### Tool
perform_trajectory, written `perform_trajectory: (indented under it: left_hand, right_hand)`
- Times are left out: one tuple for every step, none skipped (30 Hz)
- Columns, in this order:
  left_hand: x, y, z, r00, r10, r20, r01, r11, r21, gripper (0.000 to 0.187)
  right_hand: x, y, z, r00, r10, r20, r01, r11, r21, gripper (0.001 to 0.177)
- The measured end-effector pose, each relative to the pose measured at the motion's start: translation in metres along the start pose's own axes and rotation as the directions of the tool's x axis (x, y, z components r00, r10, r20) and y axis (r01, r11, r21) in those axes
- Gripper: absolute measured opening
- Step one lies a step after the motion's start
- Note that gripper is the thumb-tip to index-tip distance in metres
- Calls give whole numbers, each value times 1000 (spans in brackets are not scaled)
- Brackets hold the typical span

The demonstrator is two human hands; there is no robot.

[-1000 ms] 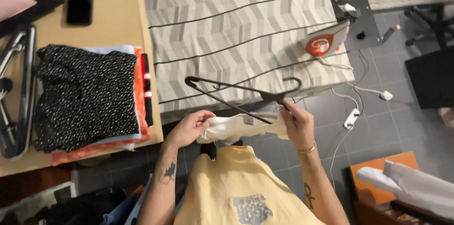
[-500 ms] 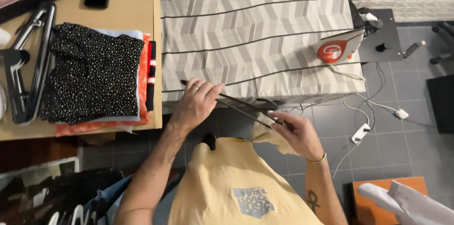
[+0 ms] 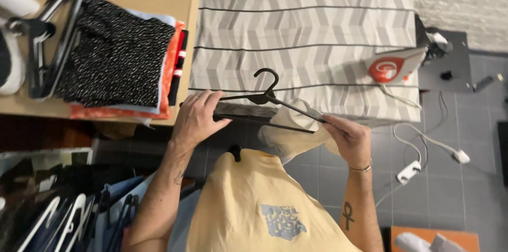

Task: The person is ironing a white patterned top on a surface covered with a patterned cloth, smoothing the fabric and moving the iron across it.

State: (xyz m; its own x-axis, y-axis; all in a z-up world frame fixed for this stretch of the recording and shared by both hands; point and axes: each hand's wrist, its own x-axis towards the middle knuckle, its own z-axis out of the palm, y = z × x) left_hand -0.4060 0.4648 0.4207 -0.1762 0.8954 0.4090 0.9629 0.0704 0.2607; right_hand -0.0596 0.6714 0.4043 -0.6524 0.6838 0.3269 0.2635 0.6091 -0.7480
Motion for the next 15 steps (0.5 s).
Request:
perform_trajectory:
  left_hand:
    - [-2, 2, -2, 999, -43, 15, 43, 998, -44, 75]
    - [-3, 5, -3, 996, -85, 31, 87, 992, -88, 75]
    - [-7, 3, 0, 995, -95, 22, 97, 992, -80, 75]
    - [-11, 2, 3, 991, -116, 63, 124, 983, -132, 77]
    - [-15, 1, 7, 985, -136, 106, 154, 971, -183, 79]
    - [-16, 6, 5, 984, -148, 98, 164, 971, -175, 79]
    - [-17, 9, 1, 980, -174, 102, 191, 961, -202, 79]
    - [-18, 11, -2, 974, -199, 105, 218, 949, -228, 80]
    - [-21, 9, 2, 969, -228, 90, 242, 947, -209, 80]
    - [-25, 5, 6, 962, -271, 41, 274, 945, -176, 81]
    - [-32, 0, 6, 945, -325, -18, 320, 938, -132, 82]
    - [-32, -1, -5, 930, -364, -46, 358, 928, -103, 82]
    - [-32, -3, -15, 911, -383, -151, 363, 920, -145, 93]
    - [-31, -6, -25, 881, -398, -254, 360, 915, -184, 107]
    - [-36, -17, -27, 868, -415, -273, 383, 909, -165, 107]
  right_hand:
    - [-1, 3, 4, 994, 24, -106, -23, 1000, 6, 19]
    - [-1, 6, 9, 976, 49, -211, -46, 999, 15, 17]
    - [-4, 20, 11, 978, 37, -203, -33, 999, 20, 17]
    - [-6, 35, 12, 946, 38, -323, -29, 999, 33, 15]
    - [-7, 49, 15, 899, 44, -436, -25, 999, 48, 13]
    - [-9, 60, 14, 903, 36, -428, -13, 998, 55, 13]
    - [-8, 71, 15, 826, 112, -552, -51, 991, 125, 11]
    - [-6, 81, 17, 729, 195, -656, -80, 976, 201, 11]
    - [-5, 75, 8, 748, 188, -637, -60, 974, 217, 11]
    - [-5, 68, 0, 665, 281, -692, -175, 959, 221, 11]
    - [2, 63, -5, 580, 361, -730, -277, 930, 240, 14]
    - [-2, 66, -5, 618, 358, -700, -249, 934, 258, 14]
    - [-6, 69, -6, 628, 383, -677, -274, 924, 268, 14]
    - [-9, 73, -8, 638, 407, -654, -300, 913, 276, 16]
    - [-8, 52, -6, 661, 403, -632, -283, 915, 288, 16]
